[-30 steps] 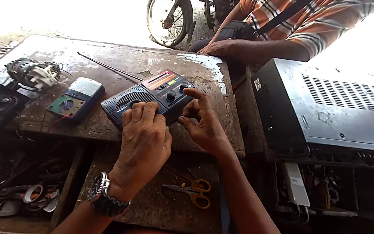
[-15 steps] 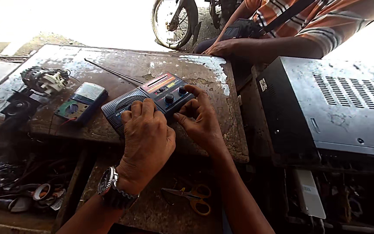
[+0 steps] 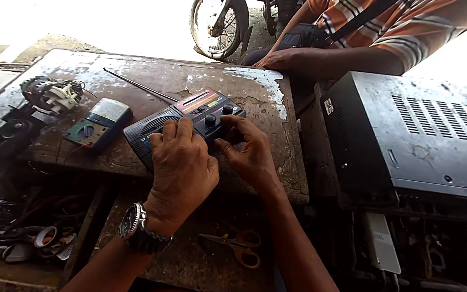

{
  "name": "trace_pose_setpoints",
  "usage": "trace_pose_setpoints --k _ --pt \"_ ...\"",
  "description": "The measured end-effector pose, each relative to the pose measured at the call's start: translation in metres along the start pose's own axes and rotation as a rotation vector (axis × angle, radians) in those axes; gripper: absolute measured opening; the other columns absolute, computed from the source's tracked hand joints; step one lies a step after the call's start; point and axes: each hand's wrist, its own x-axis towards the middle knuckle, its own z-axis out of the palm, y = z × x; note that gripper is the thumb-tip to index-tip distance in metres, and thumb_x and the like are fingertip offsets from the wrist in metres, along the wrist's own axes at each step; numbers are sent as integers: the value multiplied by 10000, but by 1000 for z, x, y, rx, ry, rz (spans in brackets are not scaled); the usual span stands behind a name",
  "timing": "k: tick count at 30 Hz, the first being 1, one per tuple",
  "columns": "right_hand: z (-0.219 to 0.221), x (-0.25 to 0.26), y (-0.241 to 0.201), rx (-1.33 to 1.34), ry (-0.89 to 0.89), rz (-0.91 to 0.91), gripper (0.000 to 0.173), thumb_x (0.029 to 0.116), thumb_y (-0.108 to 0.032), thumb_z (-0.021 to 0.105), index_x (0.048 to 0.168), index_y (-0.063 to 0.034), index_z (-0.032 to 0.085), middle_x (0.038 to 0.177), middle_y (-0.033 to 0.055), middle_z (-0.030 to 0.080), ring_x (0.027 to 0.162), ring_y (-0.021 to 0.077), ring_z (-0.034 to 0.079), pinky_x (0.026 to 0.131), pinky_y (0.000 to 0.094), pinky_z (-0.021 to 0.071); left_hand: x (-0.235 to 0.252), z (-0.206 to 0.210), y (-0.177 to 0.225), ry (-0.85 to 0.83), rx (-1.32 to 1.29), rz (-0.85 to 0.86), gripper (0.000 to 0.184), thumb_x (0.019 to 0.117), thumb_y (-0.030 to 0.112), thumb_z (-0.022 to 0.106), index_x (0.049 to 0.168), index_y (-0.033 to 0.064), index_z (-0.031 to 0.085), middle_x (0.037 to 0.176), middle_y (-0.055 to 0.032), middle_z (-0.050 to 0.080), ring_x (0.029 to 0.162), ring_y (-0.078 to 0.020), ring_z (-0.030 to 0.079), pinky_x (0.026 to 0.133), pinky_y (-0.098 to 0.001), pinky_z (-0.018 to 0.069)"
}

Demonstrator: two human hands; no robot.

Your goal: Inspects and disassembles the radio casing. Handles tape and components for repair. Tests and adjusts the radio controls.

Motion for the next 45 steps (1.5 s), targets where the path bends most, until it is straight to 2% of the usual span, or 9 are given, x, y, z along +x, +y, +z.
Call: trace_pose_setpoints --k 7,16,28,32,35,38,41,43,45 --pt "0 1 16 42 56 -77 443 871 -165 827 1291 -100 702 1018 57 629 821 121 603 702 264 529 2 -1 -1 -9 -29 6 245 775 235 647 634 86 512 1011 -167 558 1015 -379 533 762 -509 402" --pt "5 -1 22 94 72 -104 429 884 -157 817 1290 -89 698 1089 68 647 861 107 631 745 240 559 5 -3 -2 -33 -13 20 252 772 241 667 635 85 523 995 -154 545 987 -361 535 741 -487 414" --pt "5 -2 23 59 90 -118 426 886 -170 814 1290 -98 700 1042 59 627 837 109 595 715 245 514 6 -3 -6 -44 -31 55 237 765 214 666 633 78 524 1020 -153 557 1012 -356 545 759 -493 426" --pt "6 -2 23 49 105 -117 420 880 -193 822 1279 -120 714 1061 58 628 880 117 601 752 256 520 5 -5 -11 -46 -106 58 218 780 188 670 645 94 526 1002 -137 546 1003 -342 539 787 -476 453" --pt "6 -2 24 38 129 -122 413 866 -217 837 1259 -142 732 1030 43 591 888 117 562 754 252 478 3 -12 -21 -55 -190 73 140 798 155 702 824 87 583 987 -114 554 1000 -324 559 811 -442 491" --pt "6 -2 23 11 159 -112 419 851 -247 852 1248 -168 744 1071 47 567 943 134 533 771 264 442 -2 -18 -32 -111 -246 93 337 767 103 760 1064 71 605 1102 -118 567 1083 -312 571 866 -430 518" --pt "5 -4 25 -49 174 -117 476 805 -334 875 1248 -222 741 1318 81 493 1214 217 480 963 366 450 -5 -19 -43 -158 -286 112 512 720 101 775 1201 101 598 1286 -104 561 1246 -282 542 996 -420 508" --pt "6 -6 25 -89 173 -118 599 750 -521 872 1253 -231 722 1519 132 386 1398 297 372 1100 474 391 -6 -15 -50 -166 -308 139 588 729 163 762 1293 96 609 1396 -106 534 1338 -278 494 1081 -420 462" --pt "10 -7 23 -141 177 -82 788 694 -734 796 1285 -226 677 1631 171 273 1505 355 257 1168 545 328 -7 -9 -53 -119 -335 163 507 811 276 723 1274 82 655 1422 -112 543 1350 -281 491 1106 -417 441"
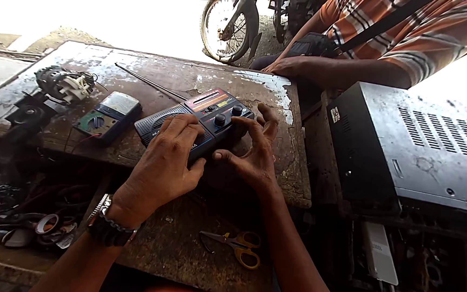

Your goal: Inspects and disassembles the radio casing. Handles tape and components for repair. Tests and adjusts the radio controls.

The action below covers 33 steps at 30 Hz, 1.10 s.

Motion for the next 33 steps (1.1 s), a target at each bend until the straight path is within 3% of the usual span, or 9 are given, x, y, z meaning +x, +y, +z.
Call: trace_pose_setpoints --k 2,5,9,14,19,22,25,29,33 --pt "4 1 -3 -45 -3 49 887 655 -801 766 1302 -208 640 1659 186 238 1534 371 219 1178 564 313 0 6 -1 59 -3 27 409 893 304 666 1216 55 691 1383 -125 595 1331 -290 520 1113 -415 431" --pt "7 5 -4 0 -4 64 857 680 -733 801 1255 -121 628 1582 180 378 1502 335 316 1161 521 377 0 11 2 102 11 50 348 919 259 636 1162 20 709 1285 -139 654 1262 -304 565 1081 -422 447" --pt "1 9 0 194 -14 35 561 765 -445 889 1163 -97 702 1490 135 465 1400 243 455 1028 365 526 -2 10 3 100 17 63 355 905 228 626 1165 2 714 1271 -148 668 1246 -319 579 1065 -427 457" --pt "-13 10 9 235 -74 -24 341 907 -198 799 1217 -82 715 1478 128 507 1338 234 548 949 333 604 -1 4 0 53 11 73 409 857 210 598 1196 14 716 1299 -140 660 1244 -310 575 1054 -422 458" --pt "-18 9 13 195 -125 -30 309 1022 -175 640 1317 -95 689 1557 108 471 1396 223 508 1073 374 531 3 5 2 76 40 42 411 832 326 640 1122 48 728 1222 -112 673 1181 -297 585 984 -429 478" --pt "-11 9 13 246 -113 -9 576 864 -403 822 1314 -84 660 1561 130 427 1442 260 438 1077 407 531 7 13 8 135 87 41 382 927 356 689 1061 -1 698 1096 -157 657 1112 -351 585 949 -463 483" --pt "-5 11 13 141 -72 -31 679 756 -427 904 1283 -90 640 1508 138 455 1411 265 458 1025 395 553 9 16 11 136 128 56 331 943 285 689 1054 -26 687 1066 -176 649 1088 -368 585 935 -472 478" --pt "-12 12 12 206 -100 -43 479 833 -210 868 1252 -76 678 1491 126 483 1370 241 511 992 360 583 7 10 7 85 69 66 285 884 212 725 1065 -4 685 1093 -154 645 1104 -353 575 951 -462 476" --pt "-18 10 14 281 -114 -21 343 927 12 710 1259 -75 715 1518 103 498 1288 212 593 938 332 608 6 4 3 40 23 68 319 846 211 667 1101 27 720 1169 -126 662 1159 -327 575 979 -448 476"
